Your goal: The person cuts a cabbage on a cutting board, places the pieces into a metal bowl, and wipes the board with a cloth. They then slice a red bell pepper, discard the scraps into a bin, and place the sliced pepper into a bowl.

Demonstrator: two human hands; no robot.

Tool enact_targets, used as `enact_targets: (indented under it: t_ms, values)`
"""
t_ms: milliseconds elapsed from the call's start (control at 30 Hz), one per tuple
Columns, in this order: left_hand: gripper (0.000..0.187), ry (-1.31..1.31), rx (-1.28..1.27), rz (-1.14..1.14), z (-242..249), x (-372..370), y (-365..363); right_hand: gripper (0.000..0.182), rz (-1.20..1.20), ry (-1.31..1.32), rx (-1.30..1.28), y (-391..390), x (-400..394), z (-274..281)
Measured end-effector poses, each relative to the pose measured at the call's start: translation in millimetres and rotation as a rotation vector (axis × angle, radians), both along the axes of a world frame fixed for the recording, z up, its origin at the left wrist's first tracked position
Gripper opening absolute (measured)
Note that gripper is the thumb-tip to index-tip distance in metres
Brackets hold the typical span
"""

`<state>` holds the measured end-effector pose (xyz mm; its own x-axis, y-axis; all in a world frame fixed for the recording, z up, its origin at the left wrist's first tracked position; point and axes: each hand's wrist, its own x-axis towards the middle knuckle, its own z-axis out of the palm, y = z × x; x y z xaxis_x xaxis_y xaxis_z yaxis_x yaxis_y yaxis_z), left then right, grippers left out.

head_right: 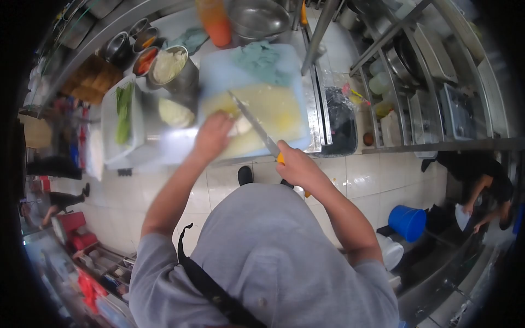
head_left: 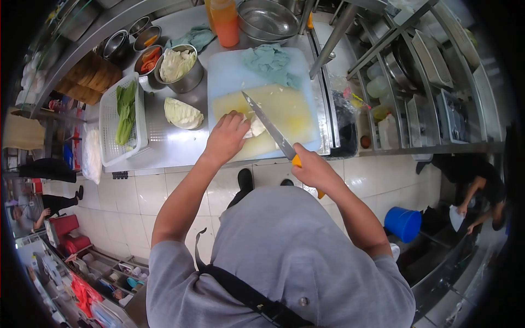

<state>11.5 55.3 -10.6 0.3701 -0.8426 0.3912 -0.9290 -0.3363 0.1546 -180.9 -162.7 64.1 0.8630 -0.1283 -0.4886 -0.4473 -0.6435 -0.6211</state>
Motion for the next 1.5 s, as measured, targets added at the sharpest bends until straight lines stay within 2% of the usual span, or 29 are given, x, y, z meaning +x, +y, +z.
enact_targets:
  t_ms: [133,200,333,400,500,600,867,1067,1200,1367,1500]
  values:
    - [0.047,0.012,0.067,-0.004,4,0,1,0.035,-0.038,0.049,-0.006,4,3,7]
    - [0.045,0.091,0.177,0.049,4,2,0,0.035,-0.047,0.045,-0.002,5,3,8]
    - [0.046,0.143,0.191,0.068,-2,2,-4,0.036,-0.035,0.039,-0.007,9,0,2]
    - [0.047,0.064,0.14,0.008,-3,-3,6,0.037,-0.022,0.017,0.0,10,-2,-3]
    - [0.048,0.145,0.162,-0.034,1,-11,22,0.037,0.033,-0.019,-0.003,10,-4,-12]
    - [0.042,0.107,0.106,-0.062,5,-13,25,0.037,0.062,-0.009,-0.071,7,3,-21]
    - [0.031,0.081,-0.048,-0.068,-3,-16,-7,0.025,0.126,-0.014,-0.326,13,5,-19]
    - [0.031,0.081,0.017,-0.094,-3,-11,-13,0.03,0.219,0.001,-0.42,15,-2,4]
    - [0.033,0.086,0.042,-0.087,-4,-12,-12,0.033,0.266,-0.018,-0.38,11,-7,30]
    - [0.034,0.072,-0.009,-0.064,-8,-16,-12,0.034,0.33,0.148,-0.392,9,-2,67]
    - [0.034,0.101,0.0,-0.052,-10,-15,-11,0.035,0.318,0.141,-0.359,11,12,10]
